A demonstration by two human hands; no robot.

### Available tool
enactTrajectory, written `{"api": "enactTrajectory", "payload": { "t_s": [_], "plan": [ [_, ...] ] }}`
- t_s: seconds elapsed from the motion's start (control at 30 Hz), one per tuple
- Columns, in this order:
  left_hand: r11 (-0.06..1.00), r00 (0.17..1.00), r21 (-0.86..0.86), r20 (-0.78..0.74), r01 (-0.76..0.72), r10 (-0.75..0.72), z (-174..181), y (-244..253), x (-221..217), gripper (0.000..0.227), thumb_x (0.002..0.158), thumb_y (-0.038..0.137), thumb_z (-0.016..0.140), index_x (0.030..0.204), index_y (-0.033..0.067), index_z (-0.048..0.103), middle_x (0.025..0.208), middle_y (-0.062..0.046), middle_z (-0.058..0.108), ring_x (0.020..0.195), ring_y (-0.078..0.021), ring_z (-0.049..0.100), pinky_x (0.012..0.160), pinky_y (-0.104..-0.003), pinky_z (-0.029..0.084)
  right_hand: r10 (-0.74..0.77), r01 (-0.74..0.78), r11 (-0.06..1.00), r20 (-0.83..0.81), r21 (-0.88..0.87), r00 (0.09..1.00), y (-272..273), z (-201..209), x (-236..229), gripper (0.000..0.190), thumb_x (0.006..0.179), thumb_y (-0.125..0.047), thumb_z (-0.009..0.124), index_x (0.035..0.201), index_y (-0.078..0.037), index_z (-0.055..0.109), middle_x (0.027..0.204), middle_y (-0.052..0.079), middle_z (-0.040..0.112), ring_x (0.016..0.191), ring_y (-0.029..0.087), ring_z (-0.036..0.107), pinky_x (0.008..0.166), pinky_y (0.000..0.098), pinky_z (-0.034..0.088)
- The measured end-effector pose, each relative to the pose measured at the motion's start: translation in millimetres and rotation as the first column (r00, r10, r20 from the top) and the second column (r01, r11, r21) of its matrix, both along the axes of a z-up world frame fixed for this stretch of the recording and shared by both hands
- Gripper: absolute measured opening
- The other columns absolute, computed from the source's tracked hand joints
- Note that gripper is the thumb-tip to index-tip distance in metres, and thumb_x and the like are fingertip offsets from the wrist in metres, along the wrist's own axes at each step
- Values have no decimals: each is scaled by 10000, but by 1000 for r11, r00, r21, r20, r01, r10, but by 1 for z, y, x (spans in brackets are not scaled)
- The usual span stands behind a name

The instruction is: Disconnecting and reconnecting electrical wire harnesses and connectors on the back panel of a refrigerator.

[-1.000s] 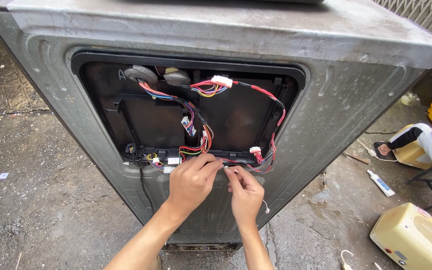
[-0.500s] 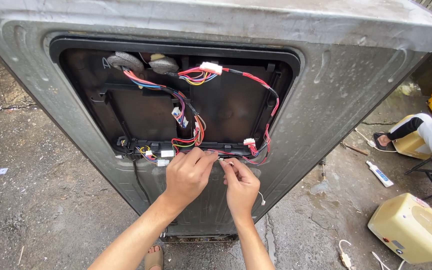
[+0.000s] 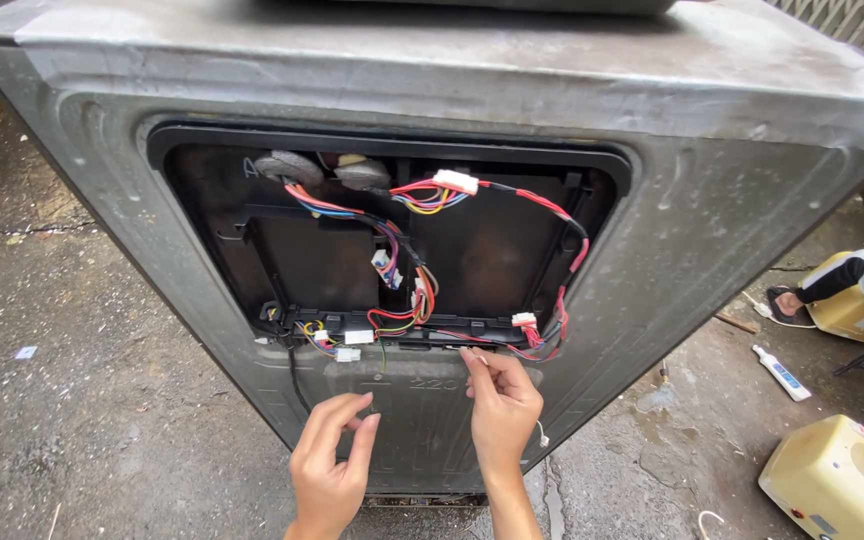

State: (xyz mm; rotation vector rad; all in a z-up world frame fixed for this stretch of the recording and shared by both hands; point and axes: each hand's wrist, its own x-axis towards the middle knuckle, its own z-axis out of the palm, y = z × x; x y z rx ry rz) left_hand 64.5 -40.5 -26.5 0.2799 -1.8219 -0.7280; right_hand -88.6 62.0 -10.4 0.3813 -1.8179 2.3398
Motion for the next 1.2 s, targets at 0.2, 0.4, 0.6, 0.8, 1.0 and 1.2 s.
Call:
{"api": "enactTrajectory", "payload": {
  "t_s": [0.2, 0.4, 0.6, 0.8, 1.0, 1.2],
  "plan": [
    [958, 990, 254, 61, -136, 125, -11, 4, 21, 175, 956, 159, 651, 1078, 90, 756, 1040, -65, 740, 775, -139, 657, 718, -271, 558, -42, 46, 997, -59, 55, 997, -8, 0, 6, 77, 844, -39, 824, 797, -22, 764, 730, 55, 736, 551, 71, 511, 561, 211, 455],
    [842, 987, 517, 122, -154, 105, -6, -4, 28, 208, 941, 201, 657, 1086, 99, 765, 1083, -33, 763, 857, -129, 682, 777, -281, 561, -62, 58, 995, 40, 85, 997, -3, 13, 13, 74, 851, -58, 821, 896, -4, 798, 751, 48, 749, 576, 87, 570, 554, 211, 501],
    [782, 987, 602, 87, -162, 137, -11, -3, 42, 219, 941, 197, 659, 1091, 87, 774, 1090, -52, 772, 840, -131, 694, 769, -279, 563, -137, 141, 977, -36, 159, 990, 10, 6, 15, 83, 886, -78, 811, 958, -38, 801, 744, 8, 695, 684, 55, 581, 674, 211, 509],
    [786, 995, 614, 98, -72, 15, -5, -34, 43, 218, 953, 215, 652, 1074, 87, 780, 1080, -26, 773, 861, -126, 675, 778, -274, 554, -178, 367, 869, -482, 333, 858, 18, 3, 17, 64, 919, -93, 782, 884, -58, 742, 893, 48, 650, 825, 160, 577, 798, 293, 479],
    [707, 993, 705, 113, -58, -31, -3, -57, 44, 243, 953, 195, 652, 1125, 62, 760, 1081, -60, 774, 864, -141, 685, 790, -285, 573, -177, 137, 923, 80, 360, 981, 32, 0, 32, 127, 909, -159, 749, 938, -37, 735, 781, 79, 748, 728, 150, 724, 717, 271, 593],
    [631, 988, 772, 143, -78, -53, -8, -54, 58, 267, 950, 202, 648, 1133, 48, 768, 1045, -102, 801, 909, -177, 717, 808, -307, 582, -98, 16, 928, 203, 372, 974, 91, -20, 32, 249, 867, -110, 784, 1106, -42, 769, 715, 120, 752, 671, 194, 714, 760, 298, 569]
  ]
}}
